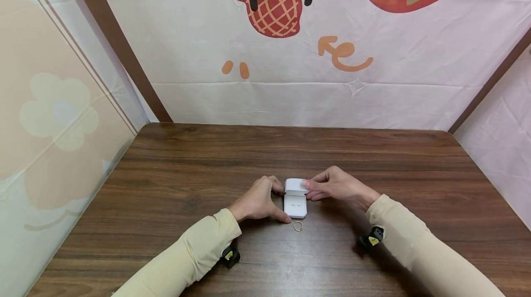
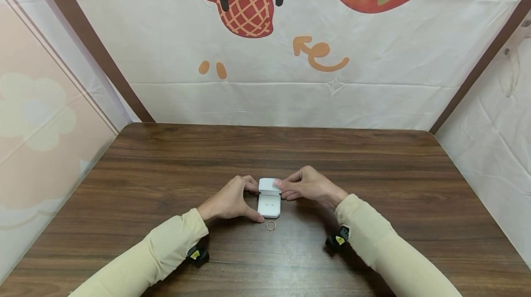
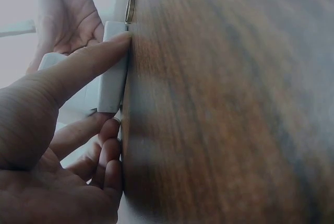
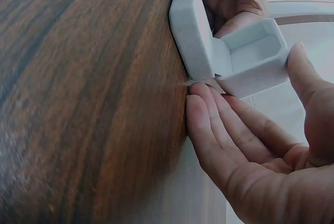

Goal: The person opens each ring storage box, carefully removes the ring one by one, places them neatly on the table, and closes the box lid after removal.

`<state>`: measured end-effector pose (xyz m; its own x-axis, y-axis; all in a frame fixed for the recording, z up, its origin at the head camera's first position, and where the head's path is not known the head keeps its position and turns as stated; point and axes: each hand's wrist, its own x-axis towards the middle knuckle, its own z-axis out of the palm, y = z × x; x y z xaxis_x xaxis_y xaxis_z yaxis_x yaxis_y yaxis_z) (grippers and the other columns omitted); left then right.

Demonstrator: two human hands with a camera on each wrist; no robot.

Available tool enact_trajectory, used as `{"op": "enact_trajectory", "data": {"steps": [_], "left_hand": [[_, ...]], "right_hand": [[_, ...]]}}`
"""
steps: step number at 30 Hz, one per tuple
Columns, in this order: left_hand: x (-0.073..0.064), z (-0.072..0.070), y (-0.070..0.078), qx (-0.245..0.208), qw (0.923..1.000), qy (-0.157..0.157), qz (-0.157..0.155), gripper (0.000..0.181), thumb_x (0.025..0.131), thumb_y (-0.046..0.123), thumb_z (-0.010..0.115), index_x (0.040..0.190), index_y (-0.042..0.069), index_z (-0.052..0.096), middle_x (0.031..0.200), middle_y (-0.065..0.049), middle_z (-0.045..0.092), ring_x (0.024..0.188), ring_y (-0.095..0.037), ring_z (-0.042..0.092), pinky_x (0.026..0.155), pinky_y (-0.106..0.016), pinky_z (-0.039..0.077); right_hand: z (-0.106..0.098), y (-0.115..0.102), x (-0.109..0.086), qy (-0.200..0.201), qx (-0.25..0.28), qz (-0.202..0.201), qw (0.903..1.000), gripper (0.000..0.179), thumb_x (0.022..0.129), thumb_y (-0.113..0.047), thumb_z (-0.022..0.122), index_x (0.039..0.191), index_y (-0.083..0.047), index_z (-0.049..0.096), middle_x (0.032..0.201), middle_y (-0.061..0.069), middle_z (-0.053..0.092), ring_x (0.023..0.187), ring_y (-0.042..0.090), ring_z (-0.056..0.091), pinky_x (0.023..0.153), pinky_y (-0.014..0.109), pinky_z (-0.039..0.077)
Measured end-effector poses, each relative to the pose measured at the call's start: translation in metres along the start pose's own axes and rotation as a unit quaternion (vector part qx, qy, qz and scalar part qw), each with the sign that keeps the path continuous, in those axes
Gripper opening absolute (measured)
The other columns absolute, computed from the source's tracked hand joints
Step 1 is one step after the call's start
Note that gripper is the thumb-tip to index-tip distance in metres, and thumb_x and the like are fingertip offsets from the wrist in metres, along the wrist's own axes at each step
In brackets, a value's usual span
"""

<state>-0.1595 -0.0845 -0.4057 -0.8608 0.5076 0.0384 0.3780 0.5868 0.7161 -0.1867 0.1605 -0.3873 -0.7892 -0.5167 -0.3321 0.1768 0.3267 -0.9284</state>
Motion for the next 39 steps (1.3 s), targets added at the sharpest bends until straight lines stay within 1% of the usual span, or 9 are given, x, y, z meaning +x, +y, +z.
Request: {"op": "enact_trajectory", "data": {"steps": [6,12,18,23,25,27,33,37,39], "left_hand": [[0.0,-0.001,0.0,-0.003,1.0,0.0,0.003,0.051,0.058,0.02,0.1,0.101,0.004,0.079,0.099,0.002,0.068,0.1,-0.019,0.055,0.093,-0.034,0.043],[0.0,-0.001,0.0,0.001,1.0,-0.003,0.006,0.051,0.058,0.021,0.1,0.102,0.006,0.079,0.1,0.002,0.068,0.099,-0.018,0.055,0.091,-0.032,0.043],[0.001,-0.001,-0.001,0.005,0.9998,-0.005,0.017,0.048,0.059,0.022,0.1,0.101,0.008,0.08,0.098,0.003,0.068,0.098,-0.018,0.055,0.089,-0.031,0.043],[0.0,-0.001,-0.001,0.004,0.9998,-0.005,0.021,0.045,0.059,0.022,0.1,0.098,0.011,0.081,0.097,0.005,0.067,0.097,-0.018,0.055,0.088,-0.031,0.043],[-0.001,-0.001,-0.001,0.003,0.9997,-0.006,0.022,0.043,0.059,0.022,0.1,0.096,0.011,0.081,0.097,0.005,0.066,0.096,-0.018,0.054,0.088,-0.031,0.043],[-0.001,-0.001,-0.001,0.001,0.9998,-0.007,0.02,0.042,0.059,0.022,0.099,0.096,0.012,0.081,0.097,0.005,0.066,0.097,-0.017,0.054,0.088,-0.032,0.043],[-0.001,0.0,0.0,0.004,0.9999,-0.004,0.016,0.043,0.059,0.022,0.1,0.097,0.012,0.081,0.098,0.005,0.065,0.097,-0.017,0.053,0.088,-0.031,0.044],[-0.001,0.0,-0.001,0.002,0.9999,-0.004,0.016,0.044,0.058,0.022,0.1,0.096,0.012,0.08,0.098,0.004,0.064,0.097,-0.018,0.053,0.087,-0.03,0.043],[-0.001,0.0,0.0,0.001,0.9999,-0.004,0.013,0.045,0.059,0.022,0.1,0.098,0.012,0.081,0.099,0.004,0.065,0.098,-0.018,0.053,0.088,-0.031,0.043]], "right_hand": [[0.001,-0.001,0.001,0.007,0.003,0.005,1.0,0.047,0.098,-0.024,0.071,0.121,0.016,0.064,0.108,0.023,0.072,0.096,0.03,0.073,0.088,0.039,0.057],[0.001,-0.001,-0.001,-0.003,0.004,-0.015,0.9999,0.047,0.096,-0.02,0.072,0.121,0.018,0.063,0.112,0.026,0.071,0.099,0.032,0.072,0.088,0.04,0.057],[0.003,0.0,-0.005,0.008,-0.028,-0.03,0.9992,0.045,0.093,-0.02,0.076,0.119,0.015,0.066,0.107,0.022,0.073,0.097,0.03,0.073,0.087,0.039,0.057],[0.006,0.001,-0.007,0.044,-0.087,-0.044,0.9943,0.043,0.088,-0.024,0.082,0.115,0.008,0.072,0.102,0.013,0.076,0.096,0.019,0.07,0.085,0.031,0.055],[0.007,0.002,-0.008,0.058,-0.115,-0.057,0.99,0.043,0.086,-0.026,0.084,0.113,0.006,0.074,0.101,0.011,0.076,0.096,0.015,0.069,0.083,0.028,0.053],[0.009,0.004,-0.009,0.063,-0.131,-0.076,0.9865,0.042,0.085,-0.024,0.085,0.111,0.007,0.074,0.1,0.012,0.076,0.096,0.015,0.07,0.082,0.028,0.054],[0.013,0.005,-0.013,0.049,-0.142,-0.128,0.9803,0.039,0.082,-0.016,0.086,0.11,0.01,0.073,0.098,0.015,0.076,0.093,0.022,0.073,0.078,0.027,0.058],[0.018,0.004,-0.017,0.04,-0.141,-0.148,0.9779,0.039,0.081,-0.011,0.087,0.11,0.011,0.073,0.099,0.017,0.076,0.092,0.024,0.074,0.075,0.028,0.059],[0.02,0.003,-0.019,0.044,-0.148,-0.153,0.9761,0.04,0.079,-0.01,0.087,0.11,0.011,0.073,0.099,0.016,0.076,0.09,0.023,0.074,0.074,0.027,0.059]]}}
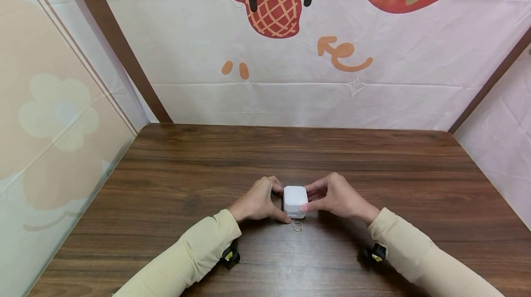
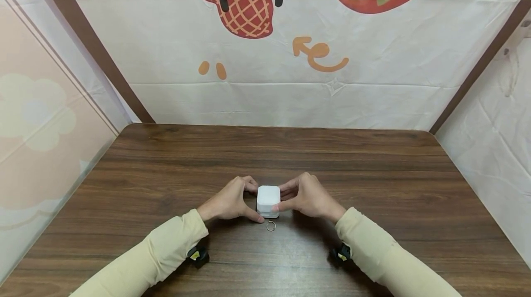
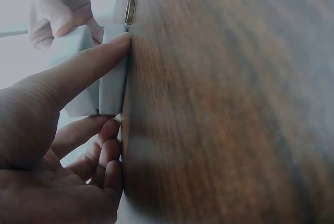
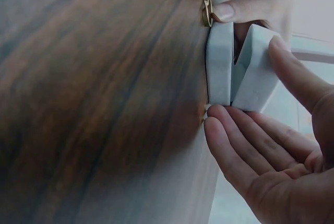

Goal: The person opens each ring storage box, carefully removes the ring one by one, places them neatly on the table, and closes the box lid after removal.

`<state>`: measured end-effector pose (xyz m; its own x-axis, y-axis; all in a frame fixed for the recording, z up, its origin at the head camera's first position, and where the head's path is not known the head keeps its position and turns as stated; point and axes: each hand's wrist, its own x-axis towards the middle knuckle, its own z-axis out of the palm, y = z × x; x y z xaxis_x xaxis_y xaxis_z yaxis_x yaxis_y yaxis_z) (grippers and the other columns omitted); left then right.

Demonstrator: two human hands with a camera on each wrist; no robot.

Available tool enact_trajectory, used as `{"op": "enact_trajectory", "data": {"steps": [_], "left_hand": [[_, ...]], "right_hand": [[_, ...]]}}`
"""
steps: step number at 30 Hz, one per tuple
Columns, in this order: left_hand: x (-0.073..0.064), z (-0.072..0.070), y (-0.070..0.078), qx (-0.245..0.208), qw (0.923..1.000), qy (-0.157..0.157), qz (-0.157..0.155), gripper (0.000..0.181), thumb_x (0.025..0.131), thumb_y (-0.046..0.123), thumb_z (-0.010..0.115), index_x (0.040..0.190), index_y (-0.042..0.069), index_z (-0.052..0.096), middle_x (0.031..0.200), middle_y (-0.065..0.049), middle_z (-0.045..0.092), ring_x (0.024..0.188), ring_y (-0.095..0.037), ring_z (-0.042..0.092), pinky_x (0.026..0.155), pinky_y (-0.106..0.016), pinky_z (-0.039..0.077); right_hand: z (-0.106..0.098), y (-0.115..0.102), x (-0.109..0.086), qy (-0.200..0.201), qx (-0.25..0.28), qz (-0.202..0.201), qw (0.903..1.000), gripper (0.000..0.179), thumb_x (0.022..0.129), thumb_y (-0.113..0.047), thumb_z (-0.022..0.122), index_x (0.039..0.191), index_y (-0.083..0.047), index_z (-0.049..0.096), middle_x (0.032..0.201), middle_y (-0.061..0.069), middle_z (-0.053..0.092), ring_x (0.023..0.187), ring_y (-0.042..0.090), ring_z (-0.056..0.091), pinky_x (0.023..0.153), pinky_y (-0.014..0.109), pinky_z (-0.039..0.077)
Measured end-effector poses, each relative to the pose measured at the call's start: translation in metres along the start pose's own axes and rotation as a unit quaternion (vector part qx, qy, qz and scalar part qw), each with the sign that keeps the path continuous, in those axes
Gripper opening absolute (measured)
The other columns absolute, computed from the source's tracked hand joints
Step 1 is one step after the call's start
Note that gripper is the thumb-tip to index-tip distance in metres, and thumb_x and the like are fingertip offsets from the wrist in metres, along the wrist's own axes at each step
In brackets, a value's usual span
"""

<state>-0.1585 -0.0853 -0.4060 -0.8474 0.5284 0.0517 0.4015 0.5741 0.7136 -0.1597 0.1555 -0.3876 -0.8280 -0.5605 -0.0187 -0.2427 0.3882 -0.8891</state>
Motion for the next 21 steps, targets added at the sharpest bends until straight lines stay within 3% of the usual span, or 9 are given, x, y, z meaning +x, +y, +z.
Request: {"op": "enact_trajectory", "data": {"steps": [12,21], "left_hand": [[0.0012,0.0002,0.0006,-0.001,0.9999,0.001,-0.016,0.054,0.058,0.021,0.1,0.106,0.007,0.079,0.108,-0.002,0.068,0.104,-0.023,0.055,0.093,-0.036,0.045],[0.0014,0.0014,0.0007,-0.001,0.9997,0.003,-0.023,0.056,0.058,0.021,0.1,0.108,0.005,0.079,0.107,-0.003,0.067,0.105,-0.024,0.055,0.093,-0.037,0.045]], "right_hand": [[0.0088,-0.0043,-0.0036,0.031,-0.074,-0.003,0.9968,0.04,0.073,-0.016,0.092,0.106,0.001,0.077,0.095,0.006,0.077,0.087,0.014,0.074,0.073,0.023,0.058],[0.0099,-0.0046,-0.0054,0.035,-0.09,-0.002,0.9954,0.04,0.072,-0.018,0.093,0.106,-0.001,0.078,0.095,0.004,0.077,0.088,0.013,0.073,0.074,0.024,0.058]]}}
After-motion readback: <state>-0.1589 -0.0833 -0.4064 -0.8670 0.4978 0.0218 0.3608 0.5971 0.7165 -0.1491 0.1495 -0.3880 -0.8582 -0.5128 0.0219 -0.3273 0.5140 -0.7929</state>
